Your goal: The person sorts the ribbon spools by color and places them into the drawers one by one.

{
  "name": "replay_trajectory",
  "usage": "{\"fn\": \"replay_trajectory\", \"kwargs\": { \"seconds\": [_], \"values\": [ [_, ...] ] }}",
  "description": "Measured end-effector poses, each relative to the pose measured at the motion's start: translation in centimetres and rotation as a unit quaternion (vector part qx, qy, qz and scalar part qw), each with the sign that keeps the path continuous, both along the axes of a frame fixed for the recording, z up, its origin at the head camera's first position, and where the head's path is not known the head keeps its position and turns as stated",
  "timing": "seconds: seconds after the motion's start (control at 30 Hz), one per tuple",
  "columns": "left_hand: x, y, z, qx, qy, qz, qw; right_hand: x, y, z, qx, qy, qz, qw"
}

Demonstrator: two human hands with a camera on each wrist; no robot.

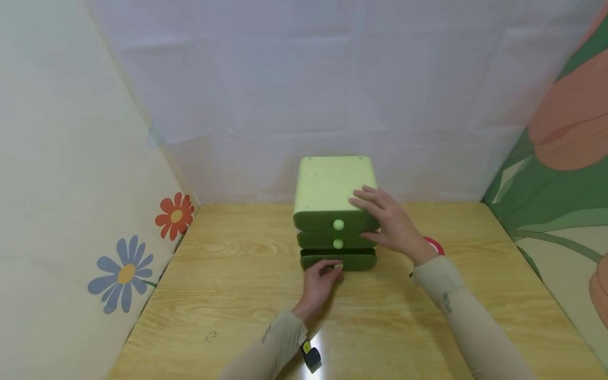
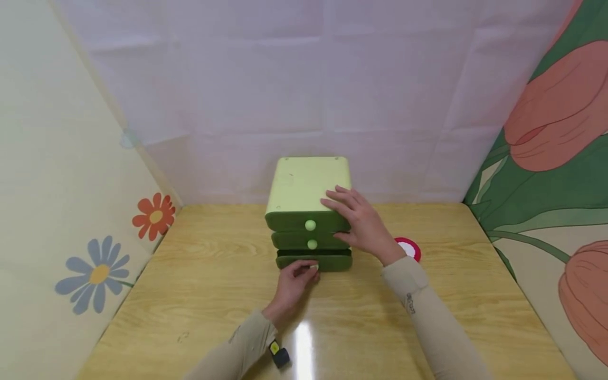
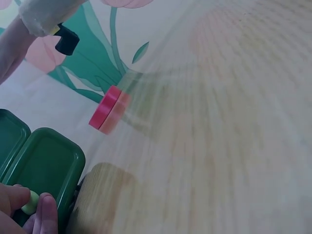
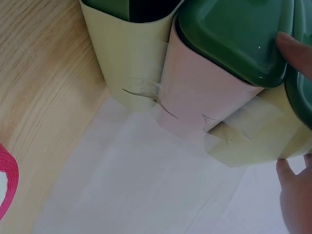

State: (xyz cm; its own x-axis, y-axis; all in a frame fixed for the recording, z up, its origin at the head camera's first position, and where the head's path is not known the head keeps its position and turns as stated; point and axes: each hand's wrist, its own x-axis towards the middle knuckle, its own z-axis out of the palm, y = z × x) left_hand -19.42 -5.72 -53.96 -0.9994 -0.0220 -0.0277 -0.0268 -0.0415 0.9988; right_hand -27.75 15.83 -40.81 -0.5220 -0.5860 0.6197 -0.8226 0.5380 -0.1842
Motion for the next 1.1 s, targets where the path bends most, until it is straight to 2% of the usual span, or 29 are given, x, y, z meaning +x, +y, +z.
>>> {"fn": "replay_trajectory", "kwargs": {
  "seconds": [0.33,0.47,0.63,1.1],
  "values": [
    [1.6,-0.4,-0.1,-0.019,-0.007,-0.01,0.9997,0.0,-0.1,-0.1,0.001,-0.002,0.003,1.0],
    [2.1,-0.5,0.0,-0.012,-0.007,-0.013,0.9998,0.0,-0.1,0.0,0.001,-0.003,0.003,1.0],
    [2.5,-0.6,-0.1,-0.003,0.0,-0.023,0.9997,0.0,-0.1,0.1,0.001,-0.006,0.001,1.0],
    [3.7,-0.6,0.1,-0.022,-0.025,-0.023,0.9992,0.0,0.0,0.0,0.001,-0.003,0.005,1.0]
  ]
}}
